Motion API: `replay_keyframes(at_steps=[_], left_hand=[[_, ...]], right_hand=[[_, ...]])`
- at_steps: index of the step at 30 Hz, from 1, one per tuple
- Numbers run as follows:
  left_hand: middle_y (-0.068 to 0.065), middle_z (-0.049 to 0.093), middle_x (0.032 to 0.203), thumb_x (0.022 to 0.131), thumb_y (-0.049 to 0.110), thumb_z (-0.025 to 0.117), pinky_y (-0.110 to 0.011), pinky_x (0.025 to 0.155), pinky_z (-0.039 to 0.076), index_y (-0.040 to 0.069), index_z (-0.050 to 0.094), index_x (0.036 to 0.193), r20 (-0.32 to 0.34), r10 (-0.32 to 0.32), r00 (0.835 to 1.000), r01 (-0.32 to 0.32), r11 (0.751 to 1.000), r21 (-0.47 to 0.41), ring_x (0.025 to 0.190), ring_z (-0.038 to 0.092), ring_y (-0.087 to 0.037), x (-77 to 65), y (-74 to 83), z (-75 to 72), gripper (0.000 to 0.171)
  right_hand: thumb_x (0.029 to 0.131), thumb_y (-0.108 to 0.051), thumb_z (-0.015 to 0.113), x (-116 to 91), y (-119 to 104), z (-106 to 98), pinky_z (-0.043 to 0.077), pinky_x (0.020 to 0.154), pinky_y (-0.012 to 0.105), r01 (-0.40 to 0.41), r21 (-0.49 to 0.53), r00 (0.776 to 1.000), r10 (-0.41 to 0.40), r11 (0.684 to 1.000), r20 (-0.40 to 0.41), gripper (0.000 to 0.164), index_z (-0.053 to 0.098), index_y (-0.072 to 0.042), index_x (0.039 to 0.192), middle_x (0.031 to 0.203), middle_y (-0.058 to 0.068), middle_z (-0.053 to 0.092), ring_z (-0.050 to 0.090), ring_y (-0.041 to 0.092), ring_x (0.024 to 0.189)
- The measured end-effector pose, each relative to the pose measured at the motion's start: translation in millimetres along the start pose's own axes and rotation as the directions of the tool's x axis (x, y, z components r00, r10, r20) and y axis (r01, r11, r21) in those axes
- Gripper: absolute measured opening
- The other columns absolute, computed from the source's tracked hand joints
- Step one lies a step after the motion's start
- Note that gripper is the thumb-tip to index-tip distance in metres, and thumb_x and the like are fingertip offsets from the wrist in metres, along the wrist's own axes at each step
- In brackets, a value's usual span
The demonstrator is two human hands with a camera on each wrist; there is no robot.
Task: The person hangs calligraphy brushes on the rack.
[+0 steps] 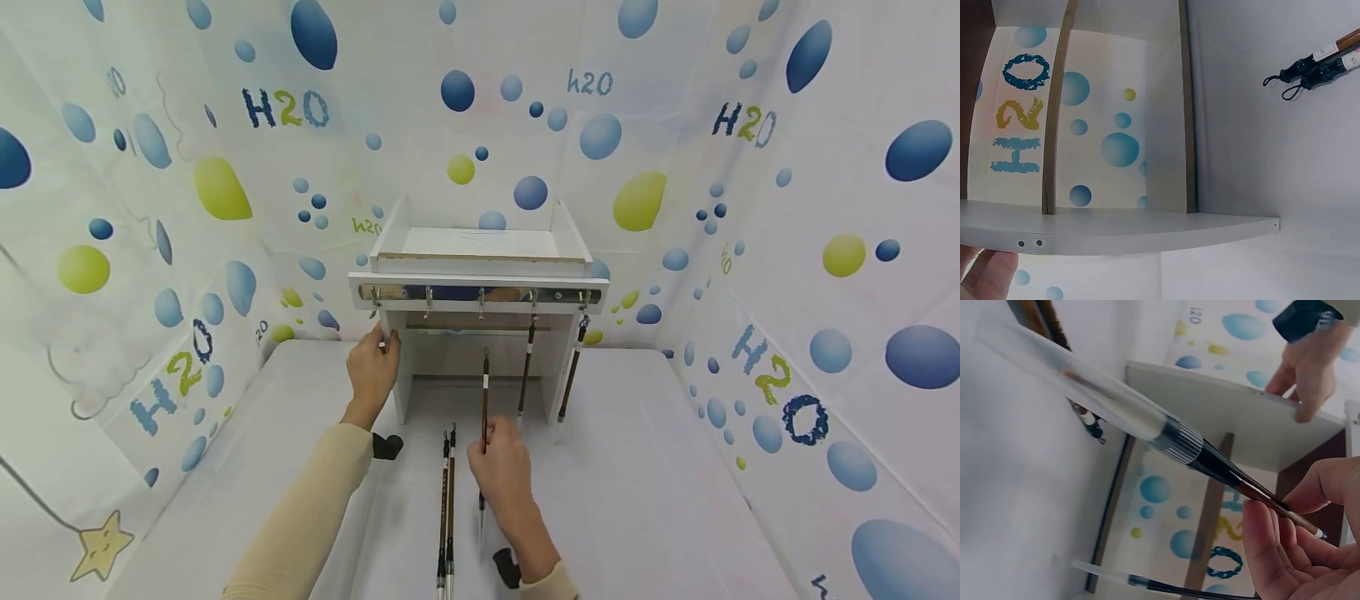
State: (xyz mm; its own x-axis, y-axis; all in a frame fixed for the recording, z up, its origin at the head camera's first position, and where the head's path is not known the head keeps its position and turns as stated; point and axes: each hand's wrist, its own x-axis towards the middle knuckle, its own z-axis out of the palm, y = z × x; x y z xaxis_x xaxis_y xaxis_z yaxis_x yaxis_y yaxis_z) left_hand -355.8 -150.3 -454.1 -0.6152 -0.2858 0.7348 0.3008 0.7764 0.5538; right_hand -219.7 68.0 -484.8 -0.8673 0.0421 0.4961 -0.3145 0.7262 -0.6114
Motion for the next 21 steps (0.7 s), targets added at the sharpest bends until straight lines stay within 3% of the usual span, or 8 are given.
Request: replay_keyframes(at_steps=[8, 21], left_hand=[[-0.022, 0.071, 0.08, 0.092, 0.013, 0.065, -0.053, 0.058, 0.054, -0.004, 0.07, 0.114, -0.006, 0.008, 1.0, -0.008, 1.0, -0.001, 0.07, 0.072, -0.039, 0.1, -3.2, 2.6, 0.028], [-0.022, 0.072, 0.081, 0.092, 0.012, 0.064, -0.053, 0.059, 0.055, -0.003, 0.07, 0.113, -0.008, 0.006, 1.0, -0.006, 1.0, -0.01, 0.073, 0.073, -0.038, -0.7, -3.3, 2.0, 0.026]], right_hand=[[0.077, 0.005, 0.067, 7.6, -5.2, -6.3, 0.043, 0.047, 0.016, 0.078, 0.02, 0.995, -0.077, 0.997, -0.068, 0.025, 0.064, 0.006, 0.102, 0.079, 0.009, 0.061, 0.054, 0.009, 0.059], [0.078, 0.007, 0.067, 18.0, -14.3, -11.9, 0.05, 0.053, 0.021, 0.152, 0.051, 0.983, -0.145, 0.987, -0.114, 0.026, 0.062, 0.007, 0.103, 0.081, 0.01, 0.061, 0.06, 0.013, 0.064]])
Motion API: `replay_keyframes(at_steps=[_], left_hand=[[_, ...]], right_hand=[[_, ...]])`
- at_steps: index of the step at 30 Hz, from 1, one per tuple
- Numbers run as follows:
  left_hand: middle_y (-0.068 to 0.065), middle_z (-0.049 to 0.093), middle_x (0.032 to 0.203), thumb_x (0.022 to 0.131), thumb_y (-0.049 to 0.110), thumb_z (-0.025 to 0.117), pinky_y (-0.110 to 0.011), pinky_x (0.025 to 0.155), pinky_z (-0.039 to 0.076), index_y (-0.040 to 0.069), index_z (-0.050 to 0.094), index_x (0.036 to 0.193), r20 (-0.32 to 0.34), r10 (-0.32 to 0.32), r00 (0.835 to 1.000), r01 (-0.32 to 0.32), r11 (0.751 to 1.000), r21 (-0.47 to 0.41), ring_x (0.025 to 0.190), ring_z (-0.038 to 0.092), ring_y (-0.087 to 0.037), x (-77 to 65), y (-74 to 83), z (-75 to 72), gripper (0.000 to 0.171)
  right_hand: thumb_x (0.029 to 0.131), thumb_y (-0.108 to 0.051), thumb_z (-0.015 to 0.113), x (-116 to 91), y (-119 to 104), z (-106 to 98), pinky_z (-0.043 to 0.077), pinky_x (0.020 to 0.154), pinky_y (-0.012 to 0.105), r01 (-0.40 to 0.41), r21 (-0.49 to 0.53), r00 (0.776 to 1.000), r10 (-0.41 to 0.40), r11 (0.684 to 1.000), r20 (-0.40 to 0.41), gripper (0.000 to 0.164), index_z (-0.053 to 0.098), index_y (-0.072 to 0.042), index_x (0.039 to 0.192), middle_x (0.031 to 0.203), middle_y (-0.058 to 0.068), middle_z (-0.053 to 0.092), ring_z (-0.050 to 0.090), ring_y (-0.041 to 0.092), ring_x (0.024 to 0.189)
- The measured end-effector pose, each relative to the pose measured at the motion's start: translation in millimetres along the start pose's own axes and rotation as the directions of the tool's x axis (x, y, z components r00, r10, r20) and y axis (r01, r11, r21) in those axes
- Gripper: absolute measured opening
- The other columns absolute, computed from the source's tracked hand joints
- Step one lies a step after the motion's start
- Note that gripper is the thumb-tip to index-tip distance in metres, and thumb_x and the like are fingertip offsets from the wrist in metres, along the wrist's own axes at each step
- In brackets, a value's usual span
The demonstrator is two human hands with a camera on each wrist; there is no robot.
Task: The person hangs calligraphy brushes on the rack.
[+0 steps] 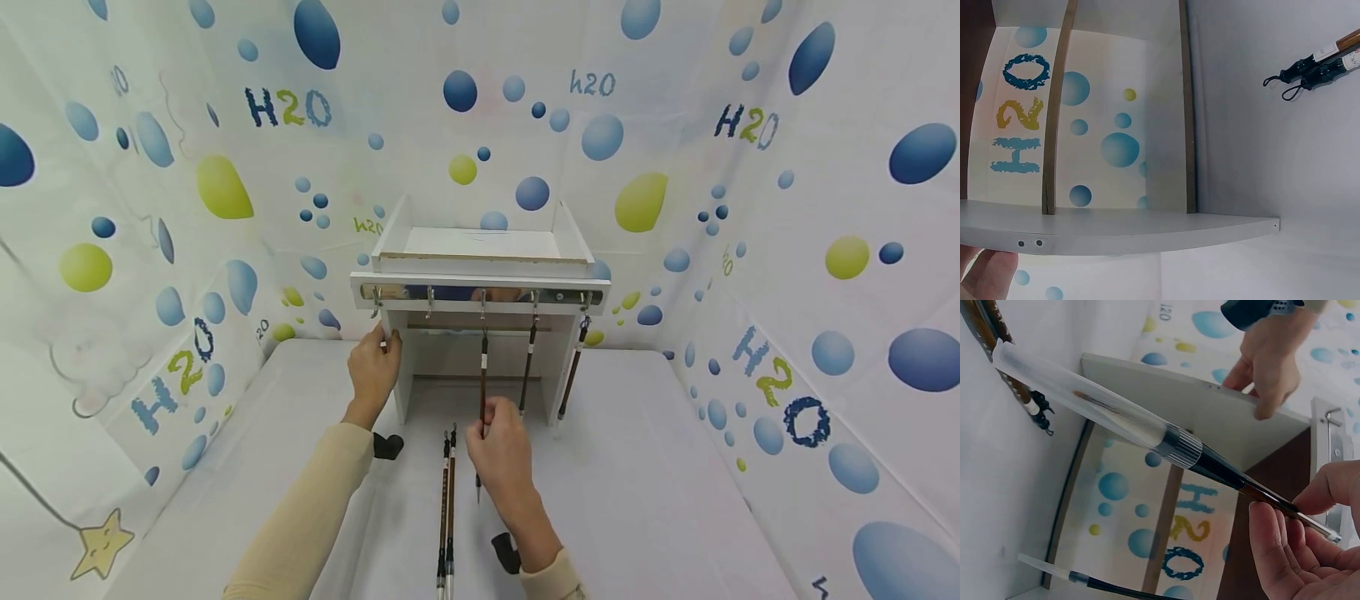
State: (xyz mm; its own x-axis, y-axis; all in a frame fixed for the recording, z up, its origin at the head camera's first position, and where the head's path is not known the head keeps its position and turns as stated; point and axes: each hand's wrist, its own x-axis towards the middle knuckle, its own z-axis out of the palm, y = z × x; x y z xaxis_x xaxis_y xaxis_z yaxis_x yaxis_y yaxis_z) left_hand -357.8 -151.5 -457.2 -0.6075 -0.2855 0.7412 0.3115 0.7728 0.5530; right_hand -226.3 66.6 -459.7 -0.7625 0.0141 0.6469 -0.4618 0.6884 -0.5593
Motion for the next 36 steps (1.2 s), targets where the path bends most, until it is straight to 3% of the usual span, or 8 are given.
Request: replay_keyframes(at_steps=[28, 36], left_hand=[[-0.021, 0.071, 0.078, 0.093, 0.013, 0.063, -0.052, 0.055, 0.053, -0.002, 0.07, 0.104, -0.001, 0.008, 1.0, -0.008, 1.0, 0.011, 0.069, 0.072, -0.038, 0.8, 1.1, -1.2, 0.019], [-0.021, 0.071, 0.081, 0.093, 0.013, 0.063, -0.053, 0.057, 0.054, -0.002, 0.07, 0.108, 0.005, -0.01, 1.0, 0.01, 1.0, 0.01, 0.072, 0.073, -0.037, 0.4, 2.2, -2.0, 0.023]], right_hand=[[0.078, 0.005, 0.066, 20.7, -1.1, 1.3, 0.05, 0.052, 0.022, -0.008, -0.006, 1.0, 0.008, 1.0, 0.006, 0.026, 0.064, 0.007, 0.104, 0.08, 0.012, 0.062, 0.06, 0.015, 0.063], [0.078, 0.003, 0.066, 23.3, 1.9, 4.5, 0.048, 0.052, 0.023, -0.014, -0.02, 1.0, 0.014, 1.0, 0.011, 0.025, 0.065, 0.006, 0.103, 0.08, 0.011, 0.062, 0.058, 0.014, 0.062]])
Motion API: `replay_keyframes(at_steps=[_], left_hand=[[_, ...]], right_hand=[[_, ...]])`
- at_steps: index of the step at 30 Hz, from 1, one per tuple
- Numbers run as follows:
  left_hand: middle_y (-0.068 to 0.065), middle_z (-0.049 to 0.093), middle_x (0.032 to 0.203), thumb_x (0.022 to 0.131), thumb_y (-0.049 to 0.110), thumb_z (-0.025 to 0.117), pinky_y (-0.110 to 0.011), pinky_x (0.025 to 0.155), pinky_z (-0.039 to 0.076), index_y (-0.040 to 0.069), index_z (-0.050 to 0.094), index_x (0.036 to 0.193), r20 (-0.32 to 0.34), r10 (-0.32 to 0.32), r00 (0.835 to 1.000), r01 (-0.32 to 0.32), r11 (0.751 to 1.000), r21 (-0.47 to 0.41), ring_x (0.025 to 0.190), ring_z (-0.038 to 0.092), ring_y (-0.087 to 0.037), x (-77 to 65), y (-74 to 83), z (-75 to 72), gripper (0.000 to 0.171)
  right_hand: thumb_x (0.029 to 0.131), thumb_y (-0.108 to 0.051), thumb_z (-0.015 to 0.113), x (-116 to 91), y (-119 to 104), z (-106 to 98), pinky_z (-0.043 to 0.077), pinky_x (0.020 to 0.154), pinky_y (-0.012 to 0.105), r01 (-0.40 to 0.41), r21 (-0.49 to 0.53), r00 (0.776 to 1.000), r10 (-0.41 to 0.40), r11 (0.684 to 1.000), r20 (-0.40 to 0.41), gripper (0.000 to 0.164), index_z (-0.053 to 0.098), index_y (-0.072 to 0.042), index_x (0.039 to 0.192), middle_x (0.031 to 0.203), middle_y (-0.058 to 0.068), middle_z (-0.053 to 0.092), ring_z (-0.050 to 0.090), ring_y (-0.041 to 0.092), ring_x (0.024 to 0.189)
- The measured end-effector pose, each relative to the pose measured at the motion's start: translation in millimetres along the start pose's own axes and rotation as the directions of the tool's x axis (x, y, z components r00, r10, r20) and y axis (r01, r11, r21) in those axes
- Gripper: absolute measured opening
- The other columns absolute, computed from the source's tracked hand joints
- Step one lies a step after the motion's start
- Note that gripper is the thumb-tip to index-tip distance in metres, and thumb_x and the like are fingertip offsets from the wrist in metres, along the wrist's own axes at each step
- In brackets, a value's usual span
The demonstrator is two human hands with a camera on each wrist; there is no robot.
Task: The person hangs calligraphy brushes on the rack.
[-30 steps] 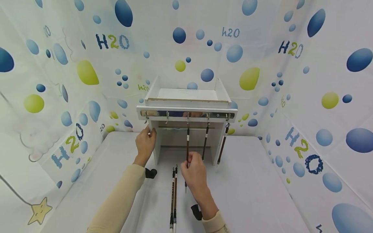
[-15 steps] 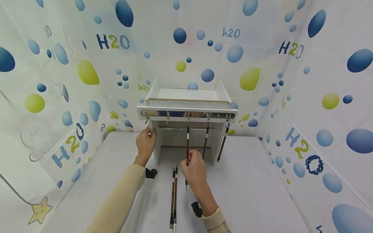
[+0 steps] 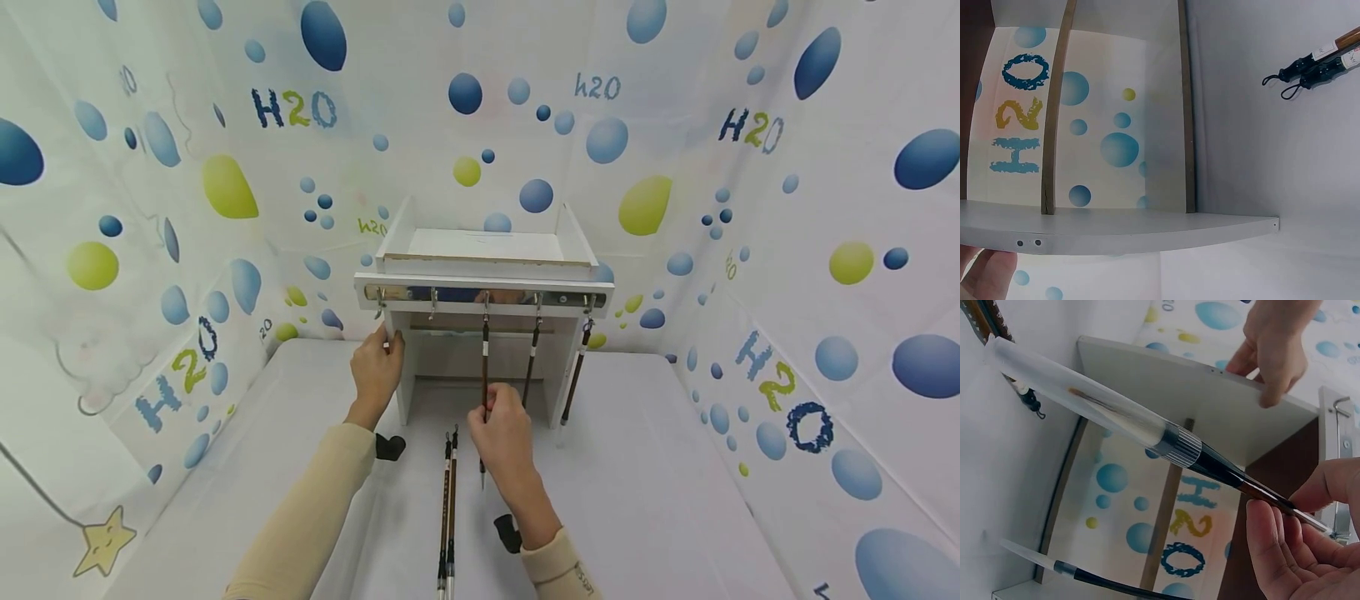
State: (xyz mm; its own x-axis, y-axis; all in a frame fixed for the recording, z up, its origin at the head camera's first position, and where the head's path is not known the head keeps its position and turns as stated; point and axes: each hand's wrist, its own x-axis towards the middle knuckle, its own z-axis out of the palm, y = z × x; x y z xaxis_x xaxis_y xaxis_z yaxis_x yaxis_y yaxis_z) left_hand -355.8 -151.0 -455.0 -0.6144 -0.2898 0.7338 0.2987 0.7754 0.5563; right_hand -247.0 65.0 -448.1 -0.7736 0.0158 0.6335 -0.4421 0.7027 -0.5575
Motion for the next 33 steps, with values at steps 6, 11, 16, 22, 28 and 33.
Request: replay_keyframes(at_steps=[6, 11, 16, 22, 28, 33], left_hand=[[-0.022, 0.072, 0.081, 0.093, 0.012, 0.063, -0.053, 0.056, 0.054, -0.002, 0.07, 0.108, -0.011, 0.015, 1.0, -0.015, 1.0, 0.01, 0.07, 0.072, -0.038, -1.0, -1.6, -0.9, 0.022], [-0.021, 0.071, 0.078, 0.093, 0.012, 0.064, -0.053, 0.056, 0.054, -0.001, 0.069, 0.098, -0.012, 0.021, 1.0, -0.021, 1.0, 0.005, 0.07, 0.072, -0.038, -0.8, -1.4, -1.1, 0.016], [-0.019, 0.069, 0.074, 0.093, 0.013, 0.064, -0.052, 0.055, 0.052, 0.0, 0.065, 0.085, -0.017, 0.023, 1.0, -0.023, 1.0, 0.013, 0.067, 0.071, -0.037, -0.1, -1.5, -0.5, 0.015], [-0.019, 0.069, 0.073, 0.092, 0.012, 0.066, -0.052, 0.054, 0.052, 0.001, 0.065, 0.085, -0.026, 0.03, 0.999, -0.03, 0.999, 0.019, 0.065, 0.07, -0.036, 0.0, -0.8, -0.9, 0.013], [-0.018, 0.071, 0.077, 0.092, 0.014, 0.066, -0.052, 0.056, 0.053, 0.002, 0.067, 0.091, -0.025, 0.025, 0.999, -0.024, 1.0, 0.014, 0.067, 0.071, -0.036, 0.7, -0.7, -0.5, 0.012], [-0.019, 0.071, 0.078, 0.092, 0.013, 0.065, -0.052, 0.057, 0.053, 0.001, 0.067, 0.09, -0.008, 0.016, 1.0, -0.016, 1.0, 0.001, 0.069, 0.072, -0.036, 1.5, 0.9, -1.9, 0.012]], right_hand=[[0.077, 0.003, 0.066, 0.9, 3.0, 5.3, 0.047, 0.05, 0.024, -0.004, -0.009, 1.0, 0.004, 1.0, -0.001, 0.025, 0.064, 0.005, 0.103, 0.079, 0.01, 0.062, 0.058, 0.015, 0.061], [0.079, 0.003, 0.064, 2.8, 6.1, 9.3, 0.044, 0.048, 0.022, -0.013, 0.016, 1.0, 0.012, 1.0, 0.022, 0.025, 0.063, 0.007, 0.104, 0.08, 0.011, 0.062, 0.055, 0.014, 0.06], [0.081, 0.002, 0.062, 5.8, 11.7, 15.1, 0.042, 0.047, 0.02, -0.037, 0.034, 0.998, 0.035, 0.999, 0.051, 0.023, 0.062, 0.007, 0.104, 0.082, 0.012, 0.061, 0.053, 0.013, 0.058], [0.082, 0.0, 0.062, 11.3, 20.0, 22.9, 0.046, 0.05, 0.025, -0.058, 0.018, 0.996, 0.056, 0.998, 0.07, 0.022, 0.061, 0.007, 0.103, 0.083, 0.015, 0.062, 0.057, 0.018, 0.061], [0.084, -0.002, 0.062, 19.0, 27.2, 31.0, 0.05, 0.057, 0.031, -0.101, 0.018, 0.991, 0.099, 0.995, 0.095, 0.016, 0.06, 0.004, 0.098, 0.085, 0.016, 0.063, 0.06, 0.022, 0.069], [0.085, -0.003, 0.061, 26.9, 33.5, 37.7, 0.048, 0.055, 0.03, -0.116, 0.006, 0.986, 0.115, 0.993, 0.118, 0.01, 0.059, 0.003, 0.092, 0.083, 0.016, 0.062, 0.057, 0.02, 0.065]])
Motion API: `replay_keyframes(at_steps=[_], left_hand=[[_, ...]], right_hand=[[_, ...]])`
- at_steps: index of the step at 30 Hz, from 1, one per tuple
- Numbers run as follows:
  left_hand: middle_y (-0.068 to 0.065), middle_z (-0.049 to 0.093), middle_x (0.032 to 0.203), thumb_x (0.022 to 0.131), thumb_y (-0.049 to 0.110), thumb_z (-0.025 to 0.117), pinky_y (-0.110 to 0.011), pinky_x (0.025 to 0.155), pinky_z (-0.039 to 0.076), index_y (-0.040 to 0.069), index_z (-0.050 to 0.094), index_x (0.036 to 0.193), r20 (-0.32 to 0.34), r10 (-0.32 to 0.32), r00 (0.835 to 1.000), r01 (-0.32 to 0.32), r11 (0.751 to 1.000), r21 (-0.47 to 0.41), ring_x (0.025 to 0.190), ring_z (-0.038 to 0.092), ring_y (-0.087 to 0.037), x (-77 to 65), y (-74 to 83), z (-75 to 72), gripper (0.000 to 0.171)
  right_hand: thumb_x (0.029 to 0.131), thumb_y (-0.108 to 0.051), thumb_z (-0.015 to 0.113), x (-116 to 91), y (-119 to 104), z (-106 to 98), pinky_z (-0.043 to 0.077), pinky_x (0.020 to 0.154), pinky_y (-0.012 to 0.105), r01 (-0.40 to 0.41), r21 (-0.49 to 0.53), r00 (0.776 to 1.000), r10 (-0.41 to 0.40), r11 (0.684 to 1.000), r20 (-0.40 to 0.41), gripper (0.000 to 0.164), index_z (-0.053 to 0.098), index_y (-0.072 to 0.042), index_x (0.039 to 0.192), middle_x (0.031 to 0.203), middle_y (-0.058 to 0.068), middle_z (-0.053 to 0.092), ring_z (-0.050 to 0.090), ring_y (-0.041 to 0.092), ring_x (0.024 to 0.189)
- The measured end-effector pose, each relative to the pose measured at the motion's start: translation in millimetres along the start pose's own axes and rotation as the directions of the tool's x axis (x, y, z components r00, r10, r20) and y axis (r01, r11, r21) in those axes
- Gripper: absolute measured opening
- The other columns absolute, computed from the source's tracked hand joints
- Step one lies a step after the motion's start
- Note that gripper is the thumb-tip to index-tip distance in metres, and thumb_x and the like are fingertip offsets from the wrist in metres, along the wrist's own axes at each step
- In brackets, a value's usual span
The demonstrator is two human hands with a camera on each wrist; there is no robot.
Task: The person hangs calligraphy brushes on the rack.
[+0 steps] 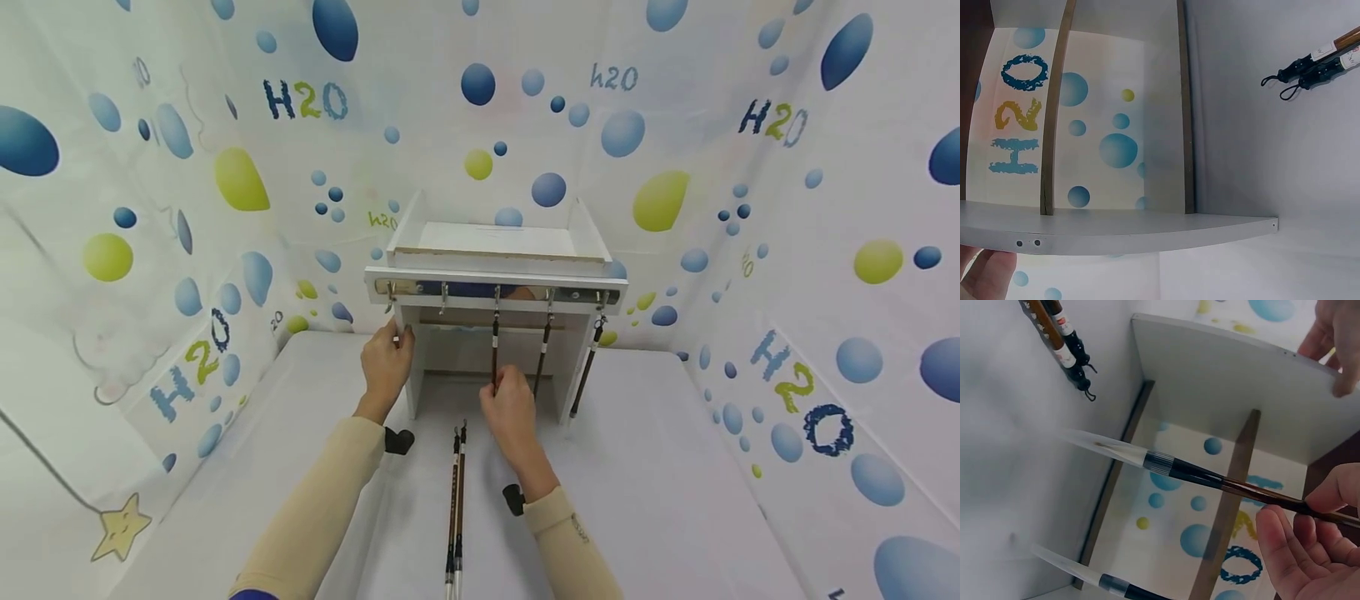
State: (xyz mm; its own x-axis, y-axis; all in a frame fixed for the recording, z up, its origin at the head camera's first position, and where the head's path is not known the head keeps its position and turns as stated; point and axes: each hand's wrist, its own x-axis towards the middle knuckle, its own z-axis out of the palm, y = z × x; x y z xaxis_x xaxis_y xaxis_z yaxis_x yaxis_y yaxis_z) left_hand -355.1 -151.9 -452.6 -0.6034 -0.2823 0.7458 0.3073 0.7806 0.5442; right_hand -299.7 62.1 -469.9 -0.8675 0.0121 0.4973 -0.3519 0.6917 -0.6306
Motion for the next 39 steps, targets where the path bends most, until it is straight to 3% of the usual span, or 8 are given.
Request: replay_keyframes(at_steps=[9, 16, 23, 39], left_hand=[[-0.019, 0.071, 0.077, 0.092, 0.014, 0.065, -0.051, 0.055, 0.053, 0.001, 0.066, 0.09, -0.01, 0.011, 1.0, -0.011, 1.0, 0.002, 0.069, 0.072, -0.035, -0.8, -2.0, 4.8, 0.012], [-0.019, 0.072, 0.079, 0.093, 0.015, 0.064, -0.05, 0.055, 0.054, 0.002, 0.067, 0.092, -0.008, 0.014, 1.0, -0.014, 1.0, -0.003, 0.07, 0.073, -0.035, -0.3, -0.2, 3.7, 0.014], [-0.021, 0.073, 0.085, 0.093, 0.015, 0.064, -0.053, 0.06, 0.055, -0.001, 0.07, 0.108, 0.009, -0.002, 1.0, 0.002, 1.0, 0.006, 0.073, 0.073, -0.037, -0.4, -0.9, 2.2, 0.023], [-0.021, 0.072, 0.082, 0.094, 0.015, 0.064, -0.054, 0.06, 0.055, -0.002, 0.071, 0.111, 0.008, -0.012, 1.0, 0.012, 1.0, 0.004, 0.072, 0.072, -0.038, -1.3, -0.7, 0.4, 0.025]], right_hand=[[0.084, 0.0, 0.061, 11.5, 6.0, 3.8, 0.04, 0.048, 0.023, 0.018, 0.009, 1.0, -0.018, 1.0, 0.007, 0.007, 0.057, 0.004, 0.087, 0.076, 0.014, 0.058, 0.051, 0.016, 0.057], [0.084, -0.002, 0.062, 17.8, 6.0, 3.2, 0.043, 0.05, 0.026, 0.019, 0.022, 1.0, -0.02, 1.0, 0.013, 0.008, 0.058, 0.004, 0.088, 0.076, 0.015, 0.061, 0.052, 0.017, 0.058], [0.085, -0.003, 0.061, 21.0, 7.8, 5.6, 0.046, 0.051, 0.028, -0.015, 0.027, 0.999, 0.014, 1.0, 0.046, 0.011, 0.059, 0.005, 0.092, 0.079, 0.016, 0.063, 0.055, 0.018, 0.059], [0.086, -0.005, 0.061, 19.7, 7.3, 7.8, 0.054, 0.062, 0.036, -0.016, 0.042, 0.999, 0.015, 0.999, 0.029, 0.019, 0.06, 0.006, 0.103, 0.09, 0.018, 0.065, 0.063, 0.026, 0.073]])
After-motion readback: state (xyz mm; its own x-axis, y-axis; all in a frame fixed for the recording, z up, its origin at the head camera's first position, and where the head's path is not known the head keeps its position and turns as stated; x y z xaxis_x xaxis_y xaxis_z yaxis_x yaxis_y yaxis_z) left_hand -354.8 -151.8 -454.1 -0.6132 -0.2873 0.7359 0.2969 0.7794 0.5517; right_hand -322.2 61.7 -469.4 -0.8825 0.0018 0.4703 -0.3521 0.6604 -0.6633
